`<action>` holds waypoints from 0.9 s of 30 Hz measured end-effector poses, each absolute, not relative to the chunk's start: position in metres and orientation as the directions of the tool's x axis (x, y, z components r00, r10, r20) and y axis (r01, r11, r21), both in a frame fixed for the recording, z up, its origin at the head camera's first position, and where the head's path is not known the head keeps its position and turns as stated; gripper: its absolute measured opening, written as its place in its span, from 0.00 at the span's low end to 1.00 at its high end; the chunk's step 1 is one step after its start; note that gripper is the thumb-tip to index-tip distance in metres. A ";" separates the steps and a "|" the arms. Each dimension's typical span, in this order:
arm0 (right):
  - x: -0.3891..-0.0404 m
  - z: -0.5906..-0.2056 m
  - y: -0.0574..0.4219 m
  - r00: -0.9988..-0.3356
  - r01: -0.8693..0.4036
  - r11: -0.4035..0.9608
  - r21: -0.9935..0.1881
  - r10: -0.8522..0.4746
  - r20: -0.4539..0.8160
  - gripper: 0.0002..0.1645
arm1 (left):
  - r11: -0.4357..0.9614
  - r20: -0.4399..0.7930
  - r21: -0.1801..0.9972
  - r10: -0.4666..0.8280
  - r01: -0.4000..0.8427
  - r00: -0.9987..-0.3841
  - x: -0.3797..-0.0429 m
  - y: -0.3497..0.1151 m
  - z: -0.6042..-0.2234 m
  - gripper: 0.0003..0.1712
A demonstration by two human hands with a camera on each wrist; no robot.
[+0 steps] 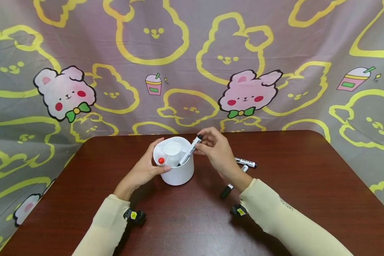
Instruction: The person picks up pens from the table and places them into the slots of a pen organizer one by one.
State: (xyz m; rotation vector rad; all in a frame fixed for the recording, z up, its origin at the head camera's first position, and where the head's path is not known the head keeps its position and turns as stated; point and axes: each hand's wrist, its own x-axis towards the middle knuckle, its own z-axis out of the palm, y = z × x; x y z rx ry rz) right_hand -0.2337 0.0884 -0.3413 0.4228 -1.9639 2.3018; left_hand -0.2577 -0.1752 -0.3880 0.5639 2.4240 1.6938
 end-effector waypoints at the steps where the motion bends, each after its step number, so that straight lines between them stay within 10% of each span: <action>1: -0.233 -0.342 0.088 -0.958 -0.243 -0.164 -0.956 -0.114 0.263 0.19 | 0.302 0.104 0.926 0.373 0.226 -0.922 -0.258 -0.175 -0.388 0.62; 27: -0.230 -0.357 0.076 -0.930 -0.361 0.210 -0.909 -0.158 0.333 0.16 | 0.300 0.079 0.931 0.387 0.206 -0.919 -0.259 -0.179 -0.384 0.61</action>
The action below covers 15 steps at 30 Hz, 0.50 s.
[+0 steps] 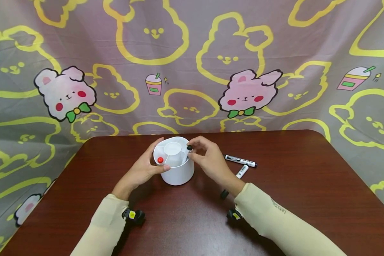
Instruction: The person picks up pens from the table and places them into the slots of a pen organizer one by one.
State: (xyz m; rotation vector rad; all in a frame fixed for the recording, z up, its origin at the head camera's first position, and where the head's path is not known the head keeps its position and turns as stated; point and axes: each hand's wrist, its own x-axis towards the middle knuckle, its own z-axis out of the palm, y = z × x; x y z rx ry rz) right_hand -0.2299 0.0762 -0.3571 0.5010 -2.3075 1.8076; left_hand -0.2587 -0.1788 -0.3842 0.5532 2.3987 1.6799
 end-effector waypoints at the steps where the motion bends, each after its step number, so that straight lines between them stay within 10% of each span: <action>1: -0.230 -0.357 0.076 -0.929 -0.363 0.214 -0.907 -0.160 0.334 0.16 | 0.298 0.078 0.933 0.388 0.204 -0.919 -0.259 -0.179 -0.384 0.61; 15: -0.226 -0.359 0.085 -0.919 -0.383 0.209 -0.900 -0.187 0.348 0.14 | 0.267 0.081 0.942 0.405 0.203 -0.911 -0.258 -0.182 -0.382 0.59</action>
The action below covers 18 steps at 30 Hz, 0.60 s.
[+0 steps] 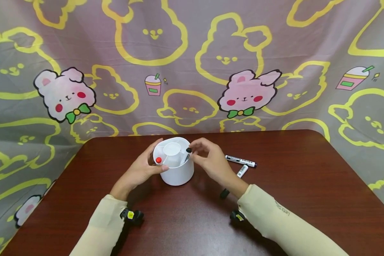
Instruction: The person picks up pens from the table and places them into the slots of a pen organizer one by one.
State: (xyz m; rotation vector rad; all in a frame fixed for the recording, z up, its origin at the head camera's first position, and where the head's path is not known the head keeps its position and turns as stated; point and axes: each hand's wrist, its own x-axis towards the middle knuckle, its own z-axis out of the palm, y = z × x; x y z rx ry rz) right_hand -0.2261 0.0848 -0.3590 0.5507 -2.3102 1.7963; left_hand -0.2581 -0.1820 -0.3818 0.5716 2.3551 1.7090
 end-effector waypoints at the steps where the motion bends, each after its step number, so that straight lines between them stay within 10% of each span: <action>1: -0.226 -0.359 0.088 -0.918 -0.385 0.212 -0.898 -0.190 0.348 0.14 | 0.263 0.079 0.944 0.405 0.199 -0.911 -0.258 -0.183 -0.382 0.59; 18: -0.231 -0.363 0.167 -0.969 -0.245 0.372 -0.895 -0.103 0.222 0.14 | 0.276 0.061 0.943 0.413 0.188 -0.909 -0.257 -0.192 -0.380 0.55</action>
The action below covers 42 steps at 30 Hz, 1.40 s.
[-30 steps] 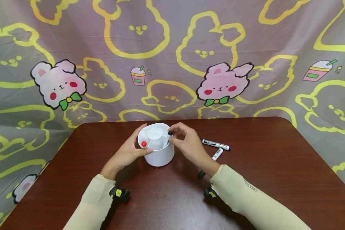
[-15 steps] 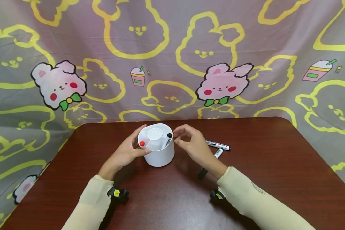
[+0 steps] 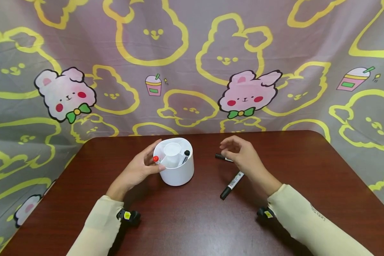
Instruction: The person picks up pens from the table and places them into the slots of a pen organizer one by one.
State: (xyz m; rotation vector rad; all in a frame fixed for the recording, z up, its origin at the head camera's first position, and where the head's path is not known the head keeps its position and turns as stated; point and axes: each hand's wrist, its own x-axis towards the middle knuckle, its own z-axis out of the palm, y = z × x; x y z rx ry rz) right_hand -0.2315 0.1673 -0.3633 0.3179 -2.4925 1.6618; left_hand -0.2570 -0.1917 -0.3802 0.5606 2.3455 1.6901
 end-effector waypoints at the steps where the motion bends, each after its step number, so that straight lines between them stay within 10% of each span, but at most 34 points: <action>1: -0.232 -0.364 0.172 -0.972 -0.233 0.388 -0.892 -0.104 0.209 0.14 | 0.279 0.059 0.941 0.414 0.189 -0.908 -0.257 -0.193 -0.380 0.55; 42: -0.249 -0.396 0.237 -0.995 -0.086 0.553 -0.829 -0.095 0.040 0.16 | 0.287 0.059 0.936 0.444 0.204 -0.894 -0.257 -0.196 -0.380 0.54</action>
